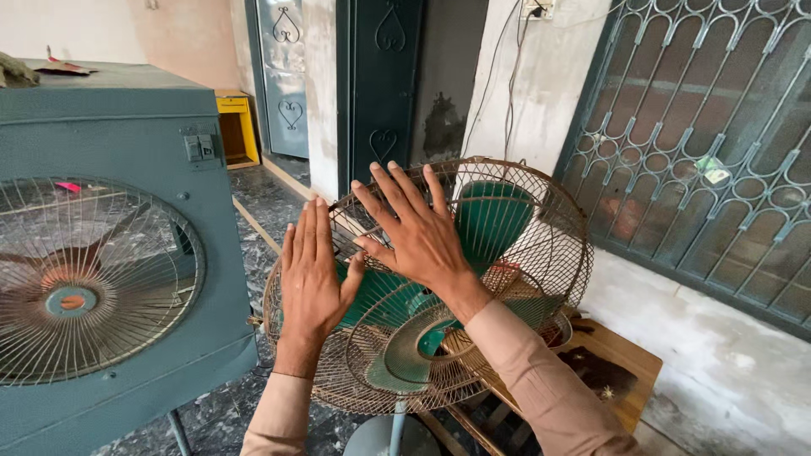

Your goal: The person repairs a standing fan by bending and adjusting the metal cage with their hands and using pliers to secure the structure. They then wipe the fan blades and cage with a cloth. The fan remains on its stand throughout the process.

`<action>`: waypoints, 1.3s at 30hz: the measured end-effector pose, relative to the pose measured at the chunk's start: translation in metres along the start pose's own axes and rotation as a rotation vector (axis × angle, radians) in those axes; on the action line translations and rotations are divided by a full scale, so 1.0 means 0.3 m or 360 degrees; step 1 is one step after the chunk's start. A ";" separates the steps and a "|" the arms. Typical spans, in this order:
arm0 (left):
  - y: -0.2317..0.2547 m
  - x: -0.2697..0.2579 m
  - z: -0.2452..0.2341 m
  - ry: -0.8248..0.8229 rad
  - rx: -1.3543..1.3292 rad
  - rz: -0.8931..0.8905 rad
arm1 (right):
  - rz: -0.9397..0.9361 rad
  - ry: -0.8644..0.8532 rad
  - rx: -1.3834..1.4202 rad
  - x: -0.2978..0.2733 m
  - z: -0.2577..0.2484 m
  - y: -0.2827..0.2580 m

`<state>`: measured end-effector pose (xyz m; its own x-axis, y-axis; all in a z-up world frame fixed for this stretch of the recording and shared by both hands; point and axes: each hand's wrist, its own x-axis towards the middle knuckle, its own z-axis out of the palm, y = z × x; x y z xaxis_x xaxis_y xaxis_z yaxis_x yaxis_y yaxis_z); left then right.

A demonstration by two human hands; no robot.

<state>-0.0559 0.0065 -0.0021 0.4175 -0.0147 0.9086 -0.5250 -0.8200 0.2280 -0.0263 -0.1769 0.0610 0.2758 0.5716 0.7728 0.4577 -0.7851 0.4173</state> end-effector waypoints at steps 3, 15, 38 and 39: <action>0.023 0.014 0.001 0.0041 -0.0005 0.0048 | 0.0024 0.0030 -0.0050 -0.016 0.002 0.005; 0.038 0.022 0.025 0.0025 0.0089 0.0066 | 0.0053 0.0064 0.0108 -0.019 -0.042 0.033; -0.142 -0.186 -0.007 0.0059 -0.0106 -0.0209 | -0.0342 -0.0014 -0.0002 0.071 0.050 -0.279; -0.158 -0.198 -0.008 0.0067 -0.0114 -0.0224 | -0.0375 -0.0051 -0.0039 0.078 0.060 -0.298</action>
<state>-0.0577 0.0478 -0.0660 0.4599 0.1228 0.8794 -0.5157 -0.7693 0.3771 -0.0455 -0.0891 0.0330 0.1906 0.7465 0.6375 0.4919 -0.6347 0.5960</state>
